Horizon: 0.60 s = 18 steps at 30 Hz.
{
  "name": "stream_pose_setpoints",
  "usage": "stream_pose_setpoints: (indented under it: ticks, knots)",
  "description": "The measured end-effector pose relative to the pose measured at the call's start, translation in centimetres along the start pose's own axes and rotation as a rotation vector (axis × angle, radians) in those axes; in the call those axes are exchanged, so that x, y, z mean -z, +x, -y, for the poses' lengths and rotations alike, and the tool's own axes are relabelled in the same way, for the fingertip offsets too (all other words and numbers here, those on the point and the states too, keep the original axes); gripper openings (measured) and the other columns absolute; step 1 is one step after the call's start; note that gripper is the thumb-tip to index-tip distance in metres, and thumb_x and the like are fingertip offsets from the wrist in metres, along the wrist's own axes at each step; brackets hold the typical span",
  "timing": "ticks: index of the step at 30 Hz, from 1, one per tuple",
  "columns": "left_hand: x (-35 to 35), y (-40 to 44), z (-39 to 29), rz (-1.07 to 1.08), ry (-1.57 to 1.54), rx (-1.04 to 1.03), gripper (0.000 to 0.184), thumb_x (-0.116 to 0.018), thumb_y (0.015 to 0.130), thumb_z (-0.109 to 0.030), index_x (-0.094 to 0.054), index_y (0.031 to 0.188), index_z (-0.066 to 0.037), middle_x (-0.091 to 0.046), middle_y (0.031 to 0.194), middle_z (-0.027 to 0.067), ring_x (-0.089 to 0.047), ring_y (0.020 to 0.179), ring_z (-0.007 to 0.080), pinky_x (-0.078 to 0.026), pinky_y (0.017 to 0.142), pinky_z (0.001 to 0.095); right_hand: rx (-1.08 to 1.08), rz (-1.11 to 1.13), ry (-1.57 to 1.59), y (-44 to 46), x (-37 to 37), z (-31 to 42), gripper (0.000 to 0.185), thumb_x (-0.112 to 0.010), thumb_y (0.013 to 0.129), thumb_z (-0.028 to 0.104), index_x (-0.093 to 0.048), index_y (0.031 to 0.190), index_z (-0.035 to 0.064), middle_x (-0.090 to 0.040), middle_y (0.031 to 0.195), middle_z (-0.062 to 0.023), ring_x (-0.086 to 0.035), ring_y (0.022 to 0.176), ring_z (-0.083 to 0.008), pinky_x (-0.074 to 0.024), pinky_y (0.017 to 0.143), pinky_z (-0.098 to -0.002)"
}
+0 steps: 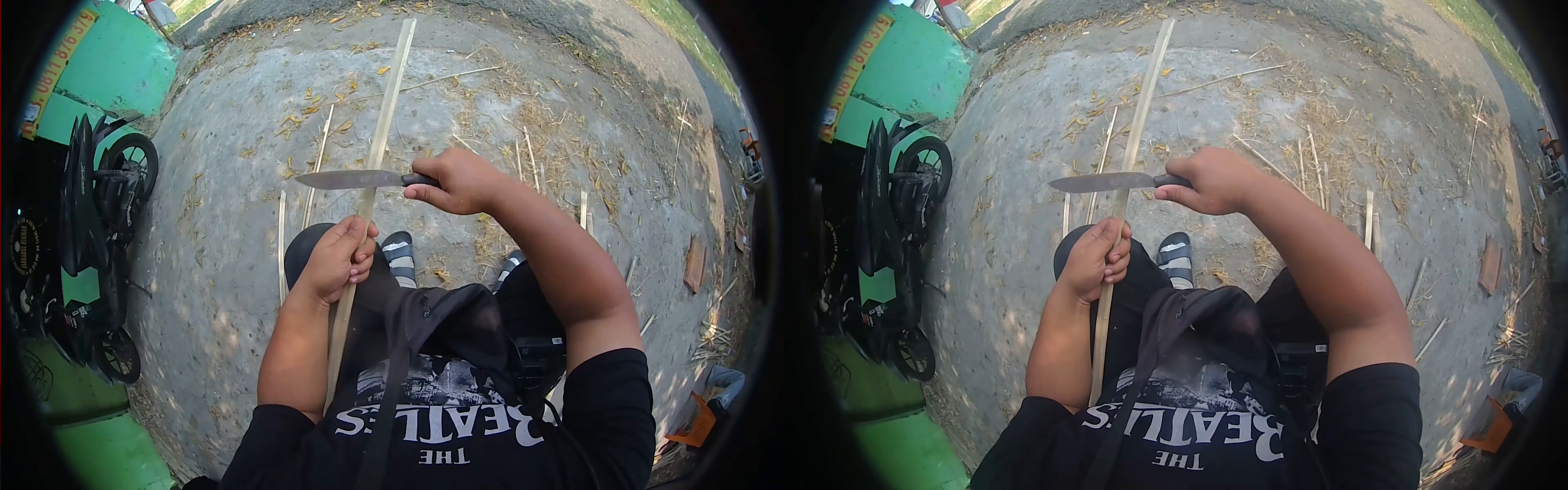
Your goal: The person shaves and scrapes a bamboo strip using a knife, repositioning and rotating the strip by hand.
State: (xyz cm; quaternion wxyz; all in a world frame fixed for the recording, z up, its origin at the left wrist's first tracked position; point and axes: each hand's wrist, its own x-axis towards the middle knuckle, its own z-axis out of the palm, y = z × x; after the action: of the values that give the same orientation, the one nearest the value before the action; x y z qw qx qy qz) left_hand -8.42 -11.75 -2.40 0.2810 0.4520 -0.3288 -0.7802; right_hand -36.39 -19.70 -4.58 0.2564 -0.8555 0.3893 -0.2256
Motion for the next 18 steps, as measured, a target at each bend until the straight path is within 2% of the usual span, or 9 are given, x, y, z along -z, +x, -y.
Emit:
stream_pose_setpoints:
  ticks: [5,11,14,17,18]
  knots:
    - [-0.6,0.4,0.0,-0.043,0.079,0.008,0.031,-0.044,0.114,-0.037,-0.053,0.11,-0.008,-0.041,0.071,-0.0034,-0.034,0.051,0.0044,-0.031,0.045,0.0206,0.026,0.083,-0.05,0.5,-0.4,0.4,0.051,-0.063,0.097,0.058,-0.061,0.086,0.0072,-0.06,0.064,-0.0181,-0.063,0.068,-0.0451,-0.0464,0.06,-0.0527]
    - [-0.5,0.2,-0.2,-0.038,0.063,0.01,0.032,-0.044,0.114,-0.038,-0.053,0.11,-0.008,-0.04,0.072,-0.0035,-0.034,0.051,0.0043,-0.031,0.046,0.0204,0.065,0.007,-0.057,0.2,-1.0,1.2,0.053,-0.063,0.097,0.059,-0.061,0.086,0.0068,-0.059,0.063,-0.018,-0.063,0.067,-0.0447,-0.0466,0.059,-0.0527]
    - [-0.6,0.1,-0.1,-0.029,0.063,0.004,0.031,-0.044,0.114,-0.037,-0.053,0.11,-0.008,-0.041,0.072,-0.0033,-0.034,0.051,0.0045,-0.031,0.045,0.0203,0.008,0.076,-0.115,0.1,-0.1,1.3,0.056,-0.059,0.098,0.062,-0.067,0.091,0.0077,-0.064,0.068,-0.0193,-0.067,0.072,-0.0447,-0.0509,0.065,-0.0539]
    - [-0.1,0.1,0.0,-0.014,0.017,0.006,0.031,-0.044,0.114,-0.037,-0.053,0.11,-0.008,-0.041,0.072,-0.0031,-0.034,0.051,0.0047,-0.03,0.045,0.0201,-0.169,-0.032,-0.012,0.5,0.6,-1.2,0.055,-0.06,0.098,0.061,-0.067,0.091,0.0074,-0.064,0.069,-0.0202,-0.066,0.071,-0.0444,-0.0506,0.065,-0.0541]
    - [-0.2,0.2,-0.1,-0.017,0.02,0.006,0.031,-0.044,0.114,-0.037,-0.053,0.109,-0.008,-0.041,0.072,-0.0031,-0.034,0.051,0.0047,-0.03,0.045,0.0201,-0.144,-0.021,-0.02,0.4,0.8,-1.1,0.055,-0.059,0.098,0.061,-0.067,0.091,0.0074,-0.064,0.069,-0.0204,-0.066,0.072,-0.0444,-0.0504,0.066,-0.0543]
